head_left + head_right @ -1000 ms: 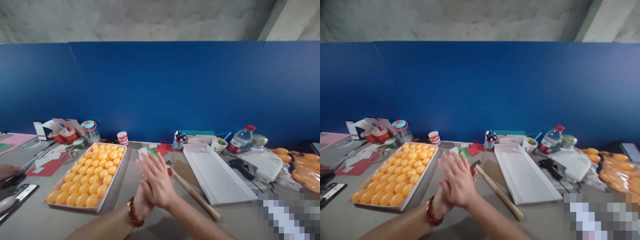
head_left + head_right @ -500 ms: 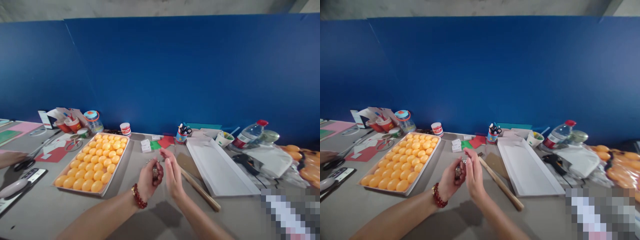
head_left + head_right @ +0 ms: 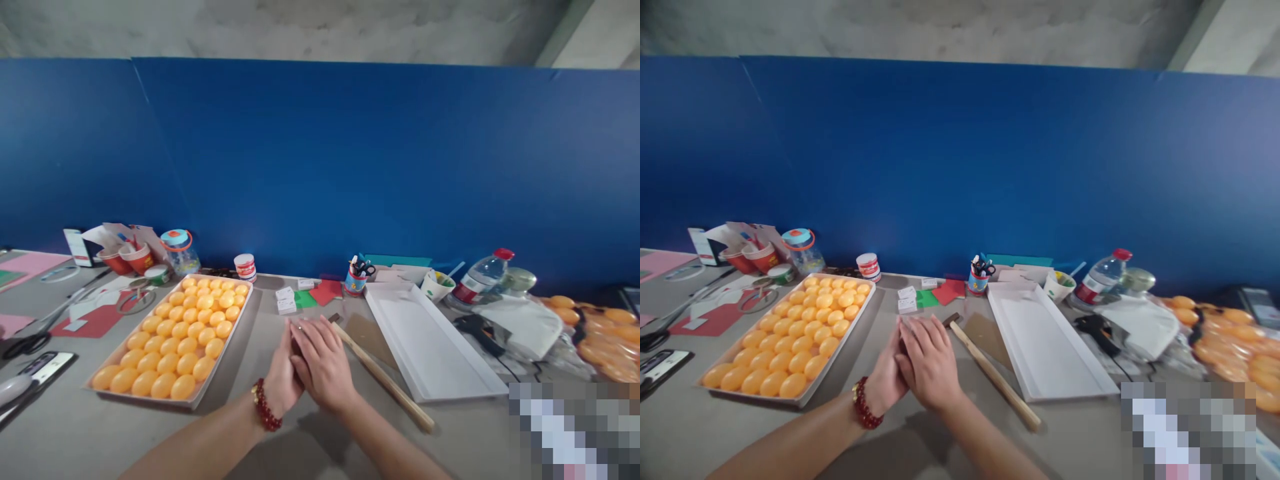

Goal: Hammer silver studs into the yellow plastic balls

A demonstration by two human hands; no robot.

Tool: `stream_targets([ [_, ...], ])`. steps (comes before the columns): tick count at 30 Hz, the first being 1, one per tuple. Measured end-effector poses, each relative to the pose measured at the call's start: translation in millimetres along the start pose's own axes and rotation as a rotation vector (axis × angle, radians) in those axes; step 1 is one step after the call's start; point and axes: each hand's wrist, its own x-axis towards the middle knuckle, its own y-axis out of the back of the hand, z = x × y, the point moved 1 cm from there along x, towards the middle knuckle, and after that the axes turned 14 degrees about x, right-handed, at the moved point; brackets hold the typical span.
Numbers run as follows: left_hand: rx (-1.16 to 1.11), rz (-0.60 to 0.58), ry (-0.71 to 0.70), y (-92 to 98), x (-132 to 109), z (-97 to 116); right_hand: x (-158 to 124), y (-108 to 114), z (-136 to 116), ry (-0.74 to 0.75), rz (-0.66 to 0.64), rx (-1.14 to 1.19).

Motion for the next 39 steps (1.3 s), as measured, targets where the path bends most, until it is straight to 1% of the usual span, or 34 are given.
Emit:
stream_targets([
  [2, -0.058, -0.105, 0.065, 1.7, -3.3, 3.6, -4.3, -1.0, 10.1, 0.044, -0.024, -0.016],
  [3, -0.084, -0.154, 0.086, 2.7, -5.6, 5.6, -6.9, -1.0, 16.0, 0.044, -0.019, -0.008],
  [4, -0.103, -0.19, 0.095, 3.9, -8.3, 7.7, -9.7, -0.5, 21.8, 0.041, -0.011, 0.015],
  [6, -0.106, -0.217, 0.086, 6.5, -13.8, 11.2, -15.0, 2.5, 31.0, 0.006, 0.009, 0.086],
  [9, -0.056, -0.2, 0.075, 10.1, -20.8, 13.5, -20.4, 8.6, 34.5, -0.07, 0.062, 0.203],
  [14, 0.028, -0.162, 0.061, 12.7, -26.7, 11.5, -19.3, 12.5, 20.9, -0.095, 0.124, 0.309],
  [17, 0.072, -0.144, 0.049, 12.4, -31.1, 12.5, -14.6, 13.6, 13.2, -0.075, 0.099, 0.374],
  [19, 0.119, -0.158, 0.001, 10.7, -35.5, 14.3, -12.2, 14.5, 9.7, -0.044, 0.08, 0.426],
  [22, 0.156, -0.172, -0.066, 6.9, -43.1, 15.9, -12.1, 14.4, 6.0, -0.013, 0.094, 0.503],
  [25, 0.143, -0.205, -0.043, 4.5, -49.0, 14.5, -15.1, 13.2, 2.6, 0.025, 0.107, 0.537],
  [27, 0.099, -0.256, -0.011, 5.1, -50.6, 13.1, -16.5, 13.0, 0.1, 0.042, 0.117, 0.552],
  [29, 0.033, -0.292, 0.026, 7.9, -49.9, 11.8, -16.7, 13.0, -1.9, 0.036, 0.127, 0.57],
  [31, -0.011, -0.294, 0.065, 11.8, -47.7, 10.5, -16.1, 12.3, -2.8, 0.018, 0.116, 0.583],
  [33, -0.02, -0.275, 0.094, 15.2, -45.1, 9.1, -15.8, 10.2, -2.2, 0.006, 0.102, 0.591],
  [35, -0.017, -0.24, 0.107, 17.4, -42.8, 7.5, -16.4, 6.9, -0.5, 0.003, 0.117, 0.598],
  [39, -0.025, -0.137, 0.103, 20.3, -39.5, 3.1, -18.9, -0.4, 3.4, -0.054, 0.141, 0.599],
])
